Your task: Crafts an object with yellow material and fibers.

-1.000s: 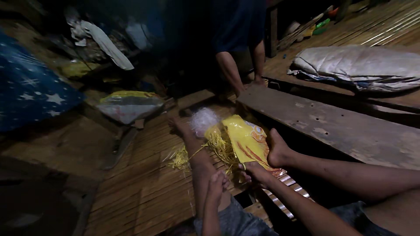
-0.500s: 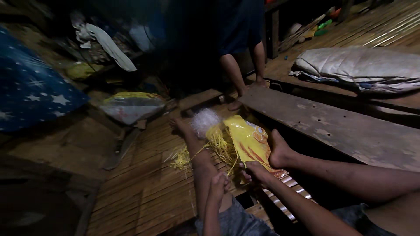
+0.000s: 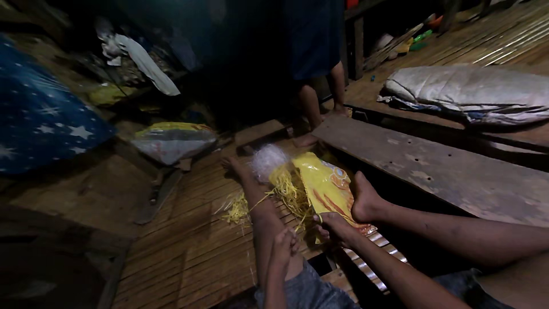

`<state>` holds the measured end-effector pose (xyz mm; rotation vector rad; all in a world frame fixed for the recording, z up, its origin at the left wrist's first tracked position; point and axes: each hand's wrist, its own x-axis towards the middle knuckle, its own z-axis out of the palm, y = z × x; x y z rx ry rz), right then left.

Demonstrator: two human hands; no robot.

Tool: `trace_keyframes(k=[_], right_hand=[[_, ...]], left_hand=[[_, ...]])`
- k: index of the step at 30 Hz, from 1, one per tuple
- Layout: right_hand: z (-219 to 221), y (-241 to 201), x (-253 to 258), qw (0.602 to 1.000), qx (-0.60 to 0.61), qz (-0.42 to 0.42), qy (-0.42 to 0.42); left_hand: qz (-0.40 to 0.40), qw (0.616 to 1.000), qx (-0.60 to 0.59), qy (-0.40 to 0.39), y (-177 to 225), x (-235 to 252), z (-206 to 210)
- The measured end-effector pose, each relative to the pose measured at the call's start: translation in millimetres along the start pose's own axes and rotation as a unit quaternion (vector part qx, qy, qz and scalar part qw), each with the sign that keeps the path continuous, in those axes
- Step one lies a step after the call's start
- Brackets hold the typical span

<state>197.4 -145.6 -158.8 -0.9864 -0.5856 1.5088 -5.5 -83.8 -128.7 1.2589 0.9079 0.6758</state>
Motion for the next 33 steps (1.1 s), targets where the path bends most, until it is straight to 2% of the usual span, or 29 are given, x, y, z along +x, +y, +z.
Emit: trace_keyframes(k=[12, 18, 33], right_hand=[[1.6, -3.9, 3.6, 1.000, -0.011, -0.010, 0.016], [-4.2, -2.3, 4.7, 1.000, -0.008, -0.005, -0.010], [-10.3, -6.1, 18.8, 0.999, -0.011, 0.009, -0.028]], left_hand=[[0.009, 1.000, 0.007, -0.017, -0.2, -0.5, 0.8], [0.007, 1.000, 0.000, 0.008, 0.4, -2.7, -0.3], [0.018, 1.000, -0.011, 0.009, -0.6, -3.9, -4.6]])
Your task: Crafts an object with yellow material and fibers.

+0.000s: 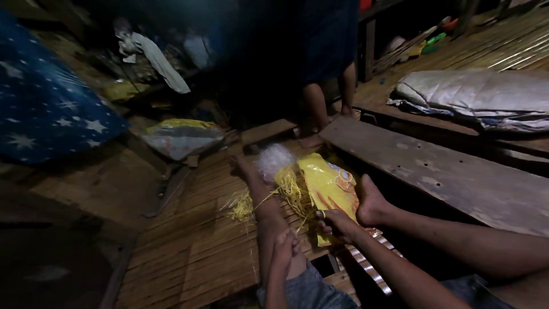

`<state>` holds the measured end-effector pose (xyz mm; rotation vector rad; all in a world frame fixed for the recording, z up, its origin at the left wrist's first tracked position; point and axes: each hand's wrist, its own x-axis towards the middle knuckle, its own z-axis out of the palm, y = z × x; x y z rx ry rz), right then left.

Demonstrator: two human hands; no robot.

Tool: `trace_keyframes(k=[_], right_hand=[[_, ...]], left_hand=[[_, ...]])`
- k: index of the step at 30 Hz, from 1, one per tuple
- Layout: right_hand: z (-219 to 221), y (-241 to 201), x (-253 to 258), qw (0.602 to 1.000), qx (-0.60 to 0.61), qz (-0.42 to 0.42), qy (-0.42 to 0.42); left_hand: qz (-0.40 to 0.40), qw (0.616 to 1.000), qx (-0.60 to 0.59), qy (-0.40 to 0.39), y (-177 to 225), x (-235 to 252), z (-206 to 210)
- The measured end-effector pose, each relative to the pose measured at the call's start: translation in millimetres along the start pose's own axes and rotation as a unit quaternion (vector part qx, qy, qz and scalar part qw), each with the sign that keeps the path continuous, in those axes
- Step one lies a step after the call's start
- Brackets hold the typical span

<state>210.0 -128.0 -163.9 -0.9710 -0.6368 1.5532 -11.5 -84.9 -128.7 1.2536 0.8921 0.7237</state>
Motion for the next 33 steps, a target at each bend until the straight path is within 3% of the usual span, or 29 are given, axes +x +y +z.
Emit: trace_keyframes(k=[9, 16, 33], right_hand=[[-0.2, 0.4, -1.5, 1.000, 0.013, 0.000, -0.012], [15.0, -17.5, -11.0, 1.000, -0.016, 0.000, 0.023], [4.4, -3.8, 4.7, 1.000, 0.009, -0.007, 0.007]], left_hand=[[-0.001, 1.000, -0.011, 0.016, 2.0, -0.5, -6.0], [0.004, 1.000, -0.001, 0.005, 1.3, -1.0, -6.0], [0.017, 0.999, -0.028, 0.013, 0.5, -3.5, -11.9]])
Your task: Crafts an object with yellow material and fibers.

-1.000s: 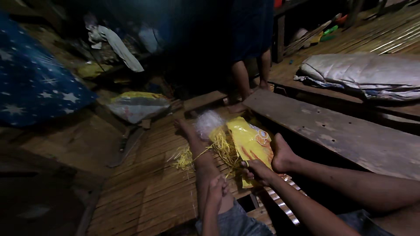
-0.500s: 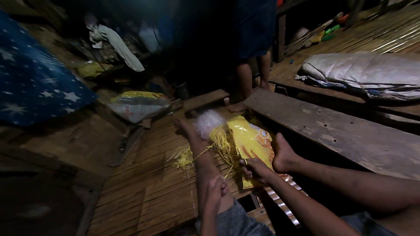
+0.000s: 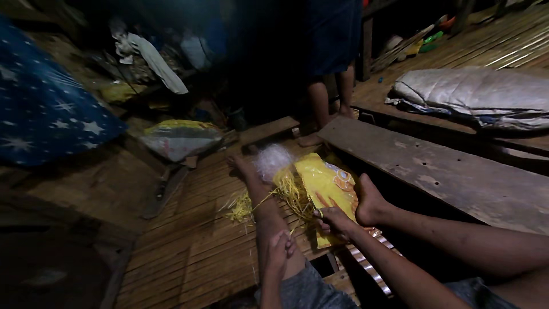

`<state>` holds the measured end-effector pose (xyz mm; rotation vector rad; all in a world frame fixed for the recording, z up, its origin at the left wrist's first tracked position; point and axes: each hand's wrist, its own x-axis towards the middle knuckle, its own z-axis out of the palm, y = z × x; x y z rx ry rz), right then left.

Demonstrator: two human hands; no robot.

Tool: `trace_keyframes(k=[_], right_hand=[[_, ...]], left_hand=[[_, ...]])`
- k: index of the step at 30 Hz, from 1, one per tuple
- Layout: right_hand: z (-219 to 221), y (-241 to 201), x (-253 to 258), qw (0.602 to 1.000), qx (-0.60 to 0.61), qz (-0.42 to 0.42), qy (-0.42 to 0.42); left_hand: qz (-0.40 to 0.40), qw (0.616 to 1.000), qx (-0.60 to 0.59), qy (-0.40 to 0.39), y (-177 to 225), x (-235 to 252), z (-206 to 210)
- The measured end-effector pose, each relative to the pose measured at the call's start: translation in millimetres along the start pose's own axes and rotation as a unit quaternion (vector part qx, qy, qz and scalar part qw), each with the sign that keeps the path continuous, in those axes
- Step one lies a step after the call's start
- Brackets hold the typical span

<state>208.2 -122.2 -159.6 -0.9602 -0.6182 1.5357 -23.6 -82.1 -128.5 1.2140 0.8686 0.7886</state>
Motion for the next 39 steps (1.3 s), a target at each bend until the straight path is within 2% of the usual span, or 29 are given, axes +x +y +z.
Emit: trace_keyframes(k=[11, 18, 23, 28, 39], right_hand=[[7.2, -3.9, 1.2, 0.999, -0.021, -0.014, 0.032], [6.9, -1.1, 1.9, 1.000, -0.020, -0.017, 0.017], [19.2, -19.7, -12.3, 0.998, -0.047, -0.006, 0.045], [7.2, -4.3, 8.5, 0.999, -0.023, -0.013, 0.029], [5.6, -5.1, 6.2, 0.998, -0.047, -0.033, 0.012]], left_hand=[[-0.007, 1.000, 0.006, -0.009, 0.7, -3.1, 2.4], [0.001, 1.000, -0.004, -0.005, -0.1, -4.5, 1.1], [0.002, 1.000, 0.001, -0.010, 1.1, -6.8, 0.8], [0.000, 1.000, 0.003, -0.008, 0.1, -7.3, 0.1], [-0.007, 1.000, -0.014, 0.008, 3.3, -13.0, -4.0]])
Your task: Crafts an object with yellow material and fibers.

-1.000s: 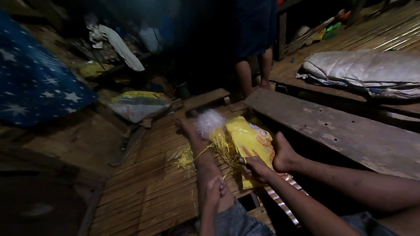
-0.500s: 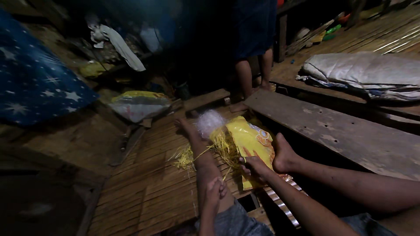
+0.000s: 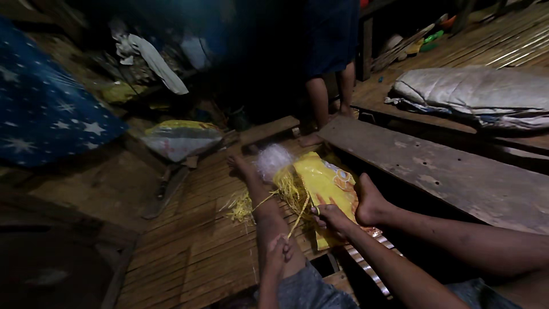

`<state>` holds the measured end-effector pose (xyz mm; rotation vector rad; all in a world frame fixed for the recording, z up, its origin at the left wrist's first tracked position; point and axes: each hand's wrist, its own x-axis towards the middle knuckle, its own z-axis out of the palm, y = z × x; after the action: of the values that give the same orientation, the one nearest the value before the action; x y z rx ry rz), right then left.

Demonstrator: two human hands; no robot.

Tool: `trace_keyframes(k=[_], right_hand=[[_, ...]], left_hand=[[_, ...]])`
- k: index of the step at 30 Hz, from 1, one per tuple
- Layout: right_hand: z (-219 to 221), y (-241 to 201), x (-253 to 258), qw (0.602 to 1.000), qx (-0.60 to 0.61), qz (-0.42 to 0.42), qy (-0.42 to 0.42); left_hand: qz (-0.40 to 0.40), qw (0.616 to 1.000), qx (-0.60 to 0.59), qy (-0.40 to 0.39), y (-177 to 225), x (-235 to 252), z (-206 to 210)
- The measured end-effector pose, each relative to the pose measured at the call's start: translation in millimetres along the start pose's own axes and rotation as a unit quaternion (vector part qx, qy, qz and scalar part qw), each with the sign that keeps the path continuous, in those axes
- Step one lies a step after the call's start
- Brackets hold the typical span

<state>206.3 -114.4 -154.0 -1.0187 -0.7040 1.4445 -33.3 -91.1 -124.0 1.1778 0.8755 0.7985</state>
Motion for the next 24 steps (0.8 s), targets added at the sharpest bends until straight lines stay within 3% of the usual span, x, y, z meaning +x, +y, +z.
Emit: trace_keyframes(k=[24], right_hand=[[1.7, -2.3, 6.9, 1.000, 0.022, -0.002, 0.005]], left_hand=[[0.007, 1.000, -0.019, 0.007, -1.5, -6.0, -7.9]])
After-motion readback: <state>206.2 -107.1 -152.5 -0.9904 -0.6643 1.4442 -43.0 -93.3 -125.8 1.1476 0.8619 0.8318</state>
